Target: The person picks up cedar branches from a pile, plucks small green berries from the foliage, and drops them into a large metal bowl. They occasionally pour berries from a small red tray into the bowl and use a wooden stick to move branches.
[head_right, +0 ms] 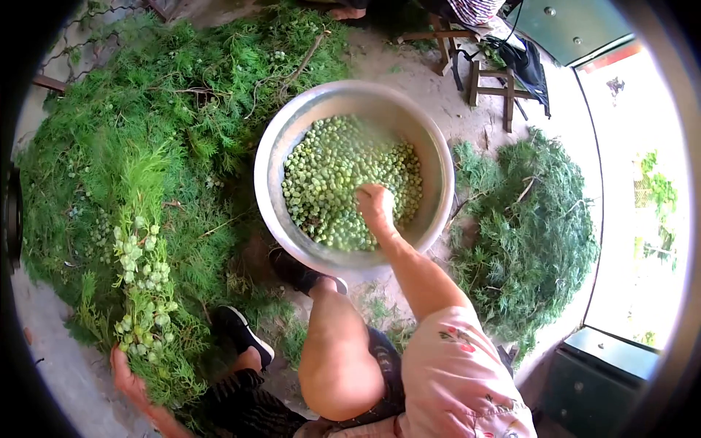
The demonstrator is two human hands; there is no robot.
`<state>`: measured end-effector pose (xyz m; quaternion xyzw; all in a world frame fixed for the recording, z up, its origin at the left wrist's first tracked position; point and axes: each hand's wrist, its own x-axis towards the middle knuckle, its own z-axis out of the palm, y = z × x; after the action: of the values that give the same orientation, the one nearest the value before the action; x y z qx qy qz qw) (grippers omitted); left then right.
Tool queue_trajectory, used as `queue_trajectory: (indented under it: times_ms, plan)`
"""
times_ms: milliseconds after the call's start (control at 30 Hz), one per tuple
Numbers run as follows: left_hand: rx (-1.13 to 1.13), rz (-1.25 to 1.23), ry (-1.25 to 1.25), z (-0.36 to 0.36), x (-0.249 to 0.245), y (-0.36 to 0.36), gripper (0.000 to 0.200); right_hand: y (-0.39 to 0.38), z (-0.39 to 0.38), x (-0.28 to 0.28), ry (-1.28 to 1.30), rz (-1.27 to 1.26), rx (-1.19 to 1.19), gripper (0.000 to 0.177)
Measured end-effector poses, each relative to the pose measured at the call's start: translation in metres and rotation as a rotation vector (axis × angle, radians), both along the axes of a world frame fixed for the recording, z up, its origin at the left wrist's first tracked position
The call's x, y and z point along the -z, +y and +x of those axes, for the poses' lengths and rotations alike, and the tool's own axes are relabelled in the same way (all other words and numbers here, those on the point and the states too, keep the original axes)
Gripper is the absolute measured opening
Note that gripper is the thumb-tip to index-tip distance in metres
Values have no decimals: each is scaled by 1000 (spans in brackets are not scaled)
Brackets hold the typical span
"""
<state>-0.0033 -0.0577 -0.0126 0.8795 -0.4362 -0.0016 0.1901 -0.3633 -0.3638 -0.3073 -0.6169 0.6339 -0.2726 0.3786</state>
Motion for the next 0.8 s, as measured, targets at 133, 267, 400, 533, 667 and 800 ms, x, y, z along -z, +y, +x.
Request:
queue_trajectory:
  times_ms: [133,267,400,533,667,800]
  plan:
    - [-12,14,-12,-2,-1,4,44,45,-61,-58,-276,49,369,20]
    - [2,-23,91,8,-3,12,40,83,-175,-65,624,-323,223,39]
    - [-40,-109,93,11,9,19,36,96,-142,-83,663,-263,220,43]
    - [11,-107,142,8,10,15,33,93,-41,-63,472,-131,-287,36]
    - [83,-79,22,13,15,16,32,87,27,-21,487,-119,-681,37]
    - [-10,-46,17,6,11,9,32,38,60,-32,664,92,-705,39]
